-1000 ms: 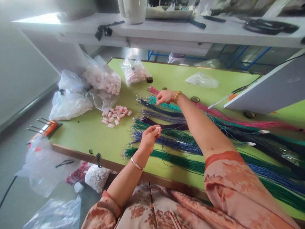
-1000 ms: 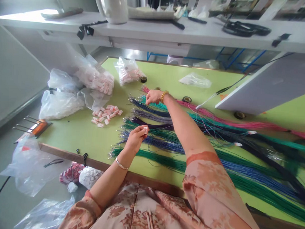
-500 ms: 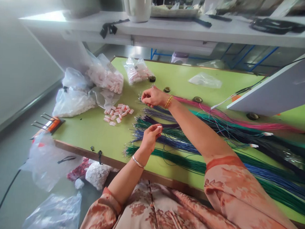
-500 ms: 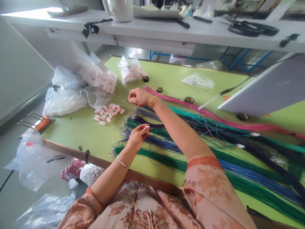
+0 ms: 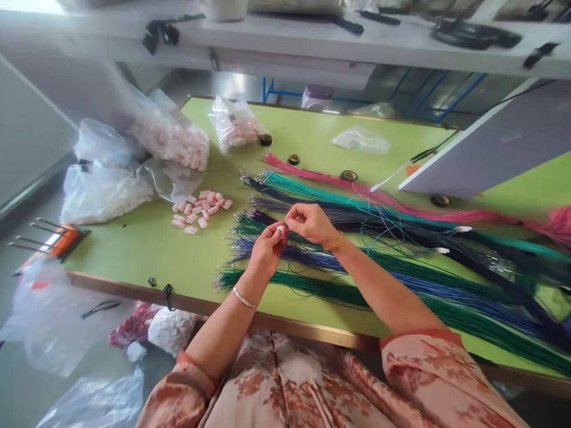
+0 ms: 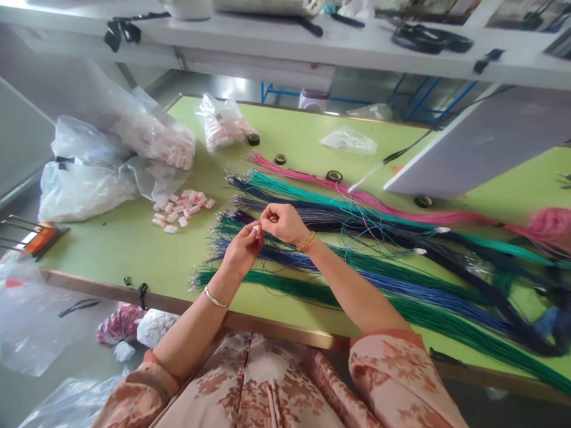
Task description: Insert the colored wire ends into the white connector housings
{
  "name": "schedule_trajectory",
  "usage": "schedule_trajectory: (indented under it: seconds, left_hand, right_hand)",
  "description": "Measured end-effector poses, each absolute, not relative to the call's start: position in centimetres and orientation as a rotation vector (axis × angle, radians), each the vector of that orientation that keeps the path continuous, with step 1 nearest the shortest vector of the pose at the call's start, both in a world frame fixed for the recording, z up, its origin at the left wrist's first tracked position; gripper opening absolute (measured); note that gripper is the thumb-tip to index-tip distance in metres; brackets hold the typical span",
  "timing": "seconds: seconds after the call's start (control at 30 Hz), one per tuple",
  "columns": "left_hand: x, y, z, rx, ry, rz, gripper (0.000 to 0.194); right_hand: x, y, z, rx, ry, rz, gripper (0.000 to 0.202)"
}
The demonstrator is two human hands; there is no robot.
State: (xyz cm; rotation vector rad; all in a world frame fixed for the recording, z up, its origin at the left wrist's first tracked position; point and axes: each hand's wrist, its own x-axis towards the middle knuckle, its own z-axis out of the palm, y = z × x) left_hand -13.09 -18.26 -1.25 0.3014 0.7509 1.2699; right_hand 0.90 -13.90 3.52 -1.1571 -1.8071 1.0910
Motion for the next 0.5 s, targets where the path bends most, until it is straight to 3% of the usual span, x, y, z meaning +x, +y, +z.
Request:
schedule_trajectory:
  seconds: [0.5]
  left_hand:
    - [-12.8,-18.3,-0.8,0.279,0.832,1.209,0.022]
  right_hand:
    - [2.0,-15.9,0.9,-1.213,-1.833,0.854,0.011]
